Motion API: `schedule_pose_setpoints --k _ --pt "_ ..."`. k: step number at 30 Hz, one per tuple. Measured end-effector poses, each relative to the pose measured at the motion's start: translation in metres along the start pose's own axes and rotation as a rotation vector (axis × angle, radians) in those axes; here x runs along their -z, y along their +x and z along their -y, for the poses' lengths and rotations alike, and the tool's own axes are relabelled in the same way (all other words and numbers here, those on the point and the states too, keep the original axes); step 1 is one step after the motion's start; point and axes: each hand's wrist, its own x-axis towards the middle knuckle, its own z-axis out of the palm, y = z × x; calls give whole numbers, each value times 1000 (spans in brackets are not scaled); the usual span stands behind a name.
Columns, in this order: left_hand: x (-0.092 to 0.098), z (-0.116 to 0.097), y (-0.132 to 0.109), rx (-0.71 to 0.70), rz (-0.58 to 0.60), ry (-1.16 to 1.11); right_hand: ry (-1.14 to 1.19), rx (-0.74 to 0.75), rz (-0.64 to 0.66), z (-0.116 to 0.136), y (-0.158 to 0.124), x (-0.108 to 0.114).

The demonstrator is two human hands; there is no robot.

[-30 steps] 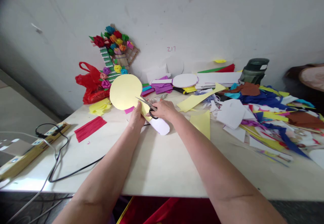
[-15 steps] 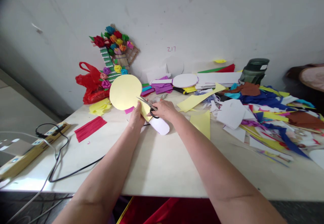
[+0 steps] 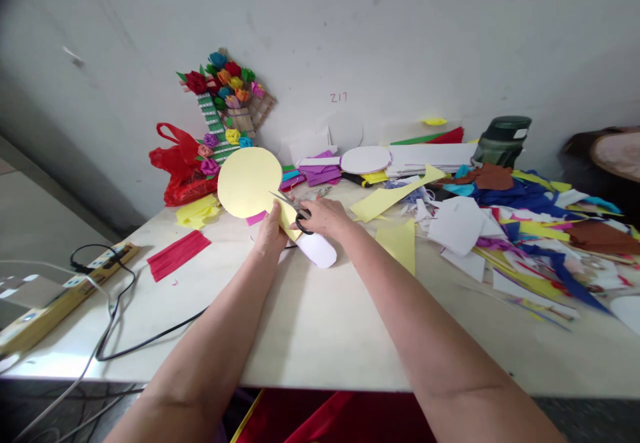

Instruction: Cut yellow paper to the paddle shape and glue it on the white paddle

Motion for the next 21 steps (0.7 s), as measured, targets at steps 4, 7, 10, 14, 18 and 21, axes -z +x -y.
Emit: schedule_pose_setpoints --k 4,7,10,14,18,21 --pt "0 2 0 15 -9 -12 2 -20 17 1 0 2" --pt "-1 2 0 24 -17 -16 -5 -30 33 3 0 4" --pt "-1 2 -1 22 -29 -7 -23 -30 41 3 1 4" --pt "-1 1 0 27 -39 -2 -21 -21 29 2 3 2" --pt "1 1 1 35 -35 -5 -7 -22 19 1 3 1" --pt "1 1 0 27 -34 1 0 -15 5 1 3 1"
